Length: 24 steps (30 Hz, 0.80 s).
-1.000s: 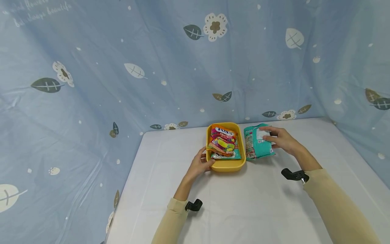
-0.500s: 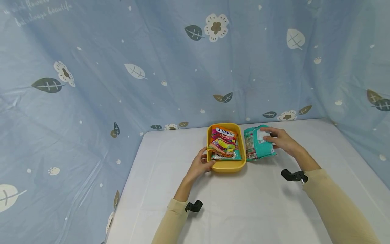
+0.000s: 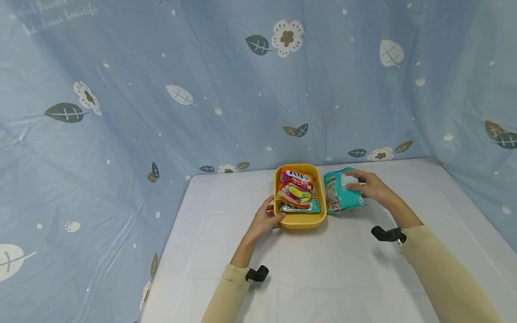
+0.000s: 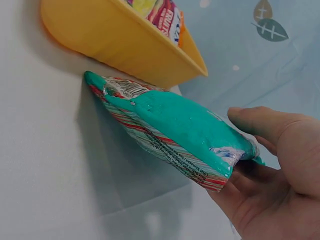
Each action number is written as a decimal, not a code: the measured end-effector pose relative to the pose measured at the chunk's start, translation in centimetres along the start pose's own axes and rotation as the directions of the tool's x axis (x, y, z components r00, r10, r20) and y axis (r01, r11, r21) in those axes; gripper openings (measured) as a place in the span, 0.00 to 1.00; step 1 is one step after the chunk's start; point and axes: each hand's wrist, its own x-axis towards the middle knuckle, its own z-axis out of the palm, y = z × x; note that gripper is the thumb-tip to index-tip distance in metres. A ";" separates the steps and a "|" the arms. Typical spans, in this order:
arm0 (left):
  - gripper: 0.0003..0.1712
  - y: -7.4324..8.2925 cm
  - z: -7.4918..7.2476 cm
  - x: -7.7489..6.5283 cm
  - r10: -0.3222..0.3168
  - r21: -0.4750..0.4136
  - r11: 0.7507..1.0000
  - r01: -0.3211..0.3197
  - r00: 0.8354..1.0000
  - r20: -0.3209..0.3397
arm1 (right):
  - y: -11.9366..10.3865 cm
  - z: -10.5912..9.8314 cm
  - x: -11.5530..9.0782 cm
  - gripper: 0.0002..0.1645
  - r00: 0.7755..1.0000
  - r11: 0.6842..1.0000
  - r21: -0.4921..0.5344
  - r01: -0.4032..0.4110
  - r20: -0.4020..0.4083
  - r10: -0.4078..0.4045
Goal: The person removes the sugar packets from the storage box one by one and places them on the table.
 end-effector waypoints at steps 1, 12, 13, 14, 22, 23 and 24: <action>0.46 0.5 -0.1 -0.3 -0.002 -0.004 1.000 0.002 1.000 0.007 | 0.0 0.0 0.0 0.39 1.000 1.000 -0.008 -0.001 -0.001 0.001; 0.46 2.3 -0.3 -1.4 -0.001 -0.004 1.000 0.002 0.999 0.044 | 0.7 0.4 0.1 0.42 1.000 0.998 -0.054 0.012 -0.014 -0.013; 0.46 2.3 -0.3 -1.4 -0.002 -0.003 1.000 0.003 0.999 0.044 | 0.8 0.5 0.1 0.42 1.000 0.999 -0.053 0.006 -0.013 -0.007; 0.46 2.3 -0.3 -1.4 -0.003 -0.002 1.000 0.003 0.999 0.044 | 0.9 0.5 0.1 0.42 1.000 0.999 -0.052 -0.001 -0.011 0.000; 0.46 2.4 -0.3 -1.6 0.001 -0.007 1.000 -0.001 0.999 0.046 | 1.8 0.9 0.2 0.43 0.999 0.999 -0.043 -0.031 -0.015 0.030; 0.46 2.5 -0.3 -1.6 0.000 -0.009 1.000 0.001 0.999 0.048 | 1.9 1.0 0.2 0.43 1.000 0.999 -0.042 -0.028 -0.014 0.027; 0.46 2.5 -0.3 -1.6 -0.002 -0.010 1.000 0.003 0.999 0.050 | 2.0 1.1 0.3 0.43 1.000 0.999 -0.045 -0.026 -0.011 0.025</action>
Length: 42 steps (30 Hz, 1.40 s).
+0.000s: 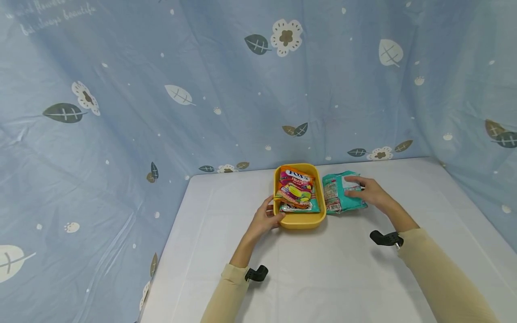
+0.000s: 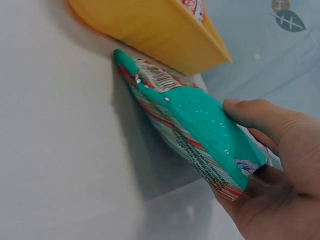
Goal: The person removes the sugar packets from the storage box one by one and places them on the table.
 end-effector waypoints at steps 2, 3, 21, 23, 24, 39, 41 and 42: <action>0.46 0.1 0.0 -0.1 -0.004 -0.001 1.000 0.004 1.000 0.001 | 0.2 0.2 0.1 0.43 1.000 1.000 -0.006 0.003 -0.001 -0.003; 0.46 0.2 0.0 -0.1 -0.002 0.000 1.000 0.002 1.000 -0.001 | 0.4 0.3 0.1 0.43 1.000 1.000 -0.008 0.003 -0.003 -0.003; 0.46 -3.1 -0.1 2.3 0.004 0.022 1.000 -0.003 0.999 -0.042 | 1.4 1.2 -0.1 0.40 0.999 0.997 -0.073 0.030 -0.029 -0.032; 0.46 -3.2 -0.1 2.3 0.007 0.024 1.000 -0.006 0.999 -0.047 | 1.7 1.3 0.0 0.40 0.999 0.995 -0.093 0.025 -0.027 -0.028; 0.46 -3.2 -0.1 2.3 0.010 0.024 1.000 -0.009 0.999 -0.048 | 1.8 1.3 0.0 0.40 0.999 0.995 -0.099 0.025 -0.028 -0.028; 0.46 -2.4 -0.1 1.7 0.012 0.026 1.000 -0.011 0.999 -0.038 | 3.0 2.1 -0.5 0.42 0.994 0.991 -0.124 0.059 -0.081 -0.069; 0.45 -1.6 0.0 1.0 0.023 0.024 0.999 -0.022 0.999 -0.037 | 3.2 2.3 -0.5 0.42 0.992 0.990 -0.127 0.069 -0.094 -0.081; 0.45 -1.2 -0.1 0.7 0.020 0.026 0.999 -0.019 0.999 -0.033 | 3.3 2.4 -0.6 0.42 0.991 0.989 -0.126 0.072 -0.101 -0.085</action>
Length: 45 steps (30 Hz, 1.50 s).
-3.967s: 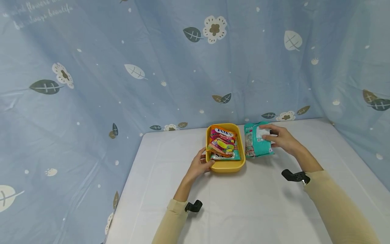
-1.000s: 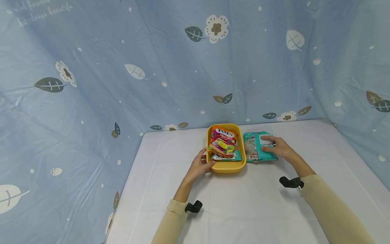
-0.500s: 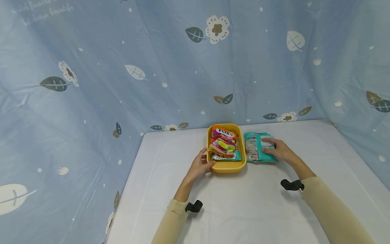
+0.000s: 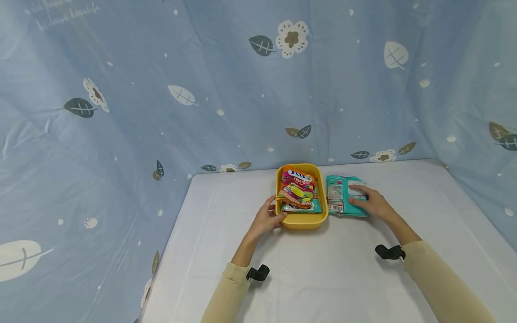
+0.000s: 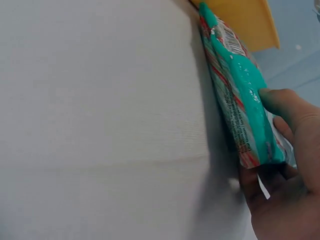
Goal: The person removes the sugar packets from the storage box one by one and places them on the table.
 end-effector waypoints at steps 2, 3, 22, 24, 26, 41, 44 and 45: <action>0.45 0.6 0.0 -0.3 -0.002 0.003 1.000 0.002 1.000 0.006 | 0.2 0.2 -0.1 0.42 1.000 1.000 0.002 0.002 -0.016 -0.002; 0.45 0.4 0.0 -0.2 -0.001 0.004 1.000 0.001 1.000 0.006 | 0.2 0.3 -0.2 0.42 1.000 1.000 0.005 0.004 -0.025 -0.004; 0.47 -2.3 0.1 1.5 0.003 0.001 1.000 -0.003 1.000 -0.008 | -0.2 0.5 -0.7 0.39 0.997 0.997 -0.079 0.011 -0.069 -0.016; 0.47 -2.3 0.1 1.5 -0.001 0.008 1.000 0.001 1.000 -0.011 | -0.4 0.4 -0.6 0.39 0.997 0.992 -0.122 0.022 -0.066 -0.031; 0.47 -2.3 0.1 1.5 -0.004 0.011 1.000 0.004 1.000 -0.014 | -0.7 0.3 -0.6 0.38 0.998 0.988 -0.152 0.032 -0.058 -0.041; 0.47 -2.4 0.2 1.4 -0.005 0.002 1.000 0.005 1.000 -0.014 | -3.1 -0.3 -1.3 0.36 1.000 0.916 -0.400 -0.013 0.004 0.016; 0.46 -2.4 0.2 1.4 -0.004 0.004 1.000 0.004 1.000 -0.017 | -3.5 -0.3 -1.4 0.35 0.999 0.903 -0.429 -0.033 -0.027 0.023; 0.46 -2.4 0.2 1.4 -0.005 0.006 1.000 0.005 1.000 -0.019 | -3.6 -0.3 -1.5 0.35 0.999 0.898 -0.439 -0.037 -0.039 0.022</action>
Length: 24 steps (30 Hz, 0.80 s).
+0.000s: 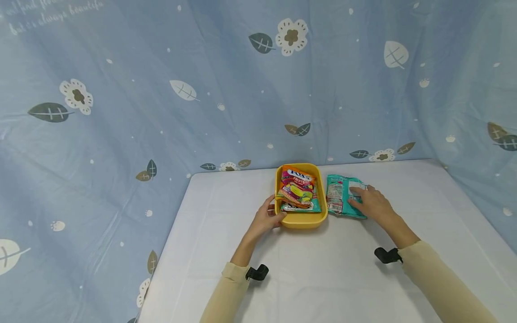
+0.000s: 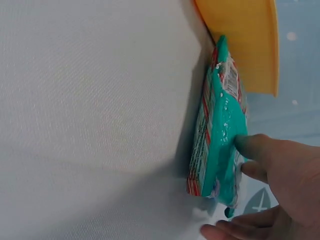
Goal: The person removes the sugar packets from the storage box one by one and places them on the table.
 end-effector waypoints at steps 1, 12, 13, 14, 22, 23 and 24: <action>0.46 -0.1 0.0 0.0 0.003 0.002 1.000 -0.003 1.000 -0.002 | -0.1 0.0 0.0 0.34 1.000 1.000 -0.010 0.000 -0.014 0.000; 0.45 -0.5 0.0 0.1 0.016 0.006 1.000 -0.016 1.000 -0.003 | -0.9 -0.4 -0.1 0.31 0.998 0.995 -0.098 0.033 -0.042 -0.038; 0.45 -0.5 0.0 0.2 0.018 0.003 1.000 -0.018 1.000 -0.002 | -1.0 -0.6 -0.1 0.31 0.999 0.994 -0.105 0.034 -0.035 -0.038; 0.45 -0.6 0.0 0.2 0.017 0.000 1.000 -0.017 1.000 0.000 | -1.1 -0.7 -0.1 0.32 0.999 0.993 -0.111 0.034 -0.026 -0.037; 0.45 -0.5 -0.1 0.2 0.012 0.013 1.000 -0.012 1.000 0.004 | -2.0 -1.6 0.0 0.32 1.000 0.993 -0.117 0.010 0.020 -0.007; 0.46 -0.5 -0.1 0.2 0.013 0.013 1.000 -0.013 1.000 0.005 | -2.2 -1.7 0.0 0.32 1.000 0.993 -0.121 0.001 0.027 0.002; 0.46 -0.5 -0.1 0.2 0.012 0.015 1.000 -0.012 1.000 0.006 | -2.4 -1.8 0.1 0.33 0.999 0.992 -0.122 -0.010 0.036 0.015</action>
